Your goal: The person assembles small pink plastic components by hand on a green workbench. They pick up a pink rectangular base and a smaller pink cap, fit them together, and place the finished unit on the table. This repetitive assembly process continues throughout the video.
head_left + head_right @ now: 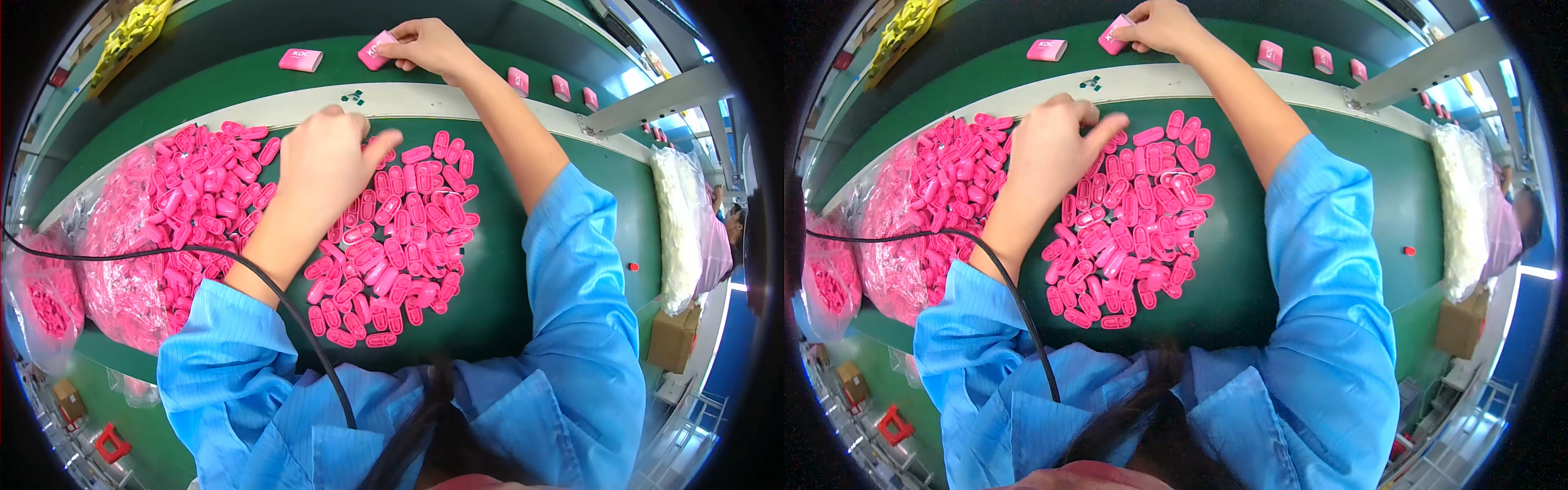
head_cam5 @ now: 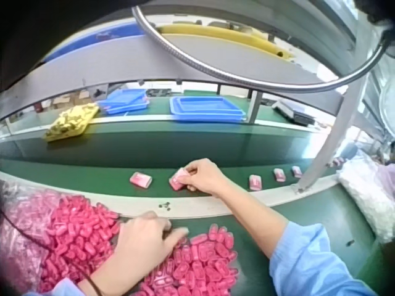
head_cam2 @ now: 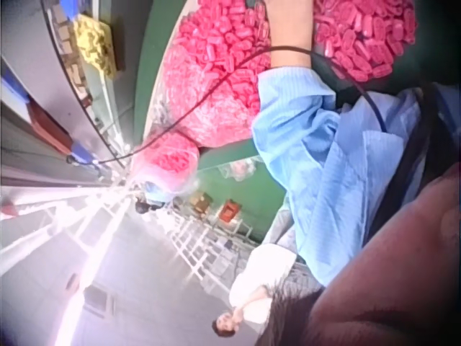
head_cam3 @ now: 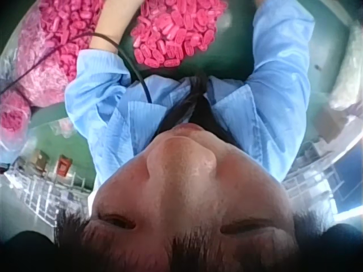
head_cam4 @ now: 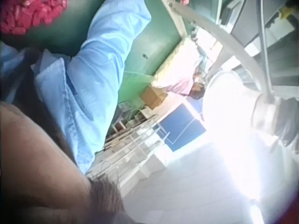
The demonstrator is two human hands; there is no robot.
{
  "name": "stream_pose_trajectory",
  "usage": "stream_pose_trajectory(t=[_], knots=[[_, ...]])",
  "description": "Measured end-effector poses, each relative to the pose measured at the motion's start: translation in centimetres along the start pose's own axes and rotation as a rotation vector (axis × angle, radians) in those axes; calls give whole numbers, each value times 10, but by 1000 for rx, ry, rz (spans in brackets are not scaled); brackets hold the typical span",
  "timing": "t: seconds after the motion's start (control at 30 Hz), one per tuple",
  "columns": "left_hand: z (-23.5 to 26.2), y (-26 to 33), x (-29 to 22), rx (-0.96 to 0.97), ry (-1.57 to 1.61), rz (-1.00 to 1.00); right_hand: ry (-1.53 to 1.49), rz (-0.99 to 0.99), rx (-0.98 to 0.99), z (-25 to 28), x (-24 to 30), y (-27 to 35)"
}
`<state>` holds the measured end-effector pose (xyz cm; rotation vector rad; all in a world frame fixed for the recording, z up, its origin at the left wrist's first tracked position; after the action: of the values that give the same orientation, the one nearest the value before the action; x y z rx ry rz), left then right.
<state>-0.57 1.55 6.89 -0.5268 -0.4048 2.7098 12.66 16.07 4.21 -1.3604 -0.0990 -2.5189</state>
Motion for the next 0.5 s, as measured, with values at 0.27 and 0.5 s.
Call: stream_pose_trajectory(t=[0.27,0.5], knots=[[-24,-1,-8,-96,145,-159,674,94,-203,52,-34,22],[-23,-13,18,-52,684,130,-148,48,-71,27,-1,79]])
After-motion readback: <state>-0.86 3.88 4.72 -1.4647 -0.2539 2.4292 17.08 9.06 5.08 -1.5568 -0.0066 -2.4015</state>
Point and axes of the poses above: each hand's wrist, its own y-axis away from the middle knuckle, its own z-axis out of the back of the hand, x = y × z, the point moved 6 cm from there along -y, towards the middle knuckle, and after that the axes turned 2 degrees about y, right-handed, at the moved point
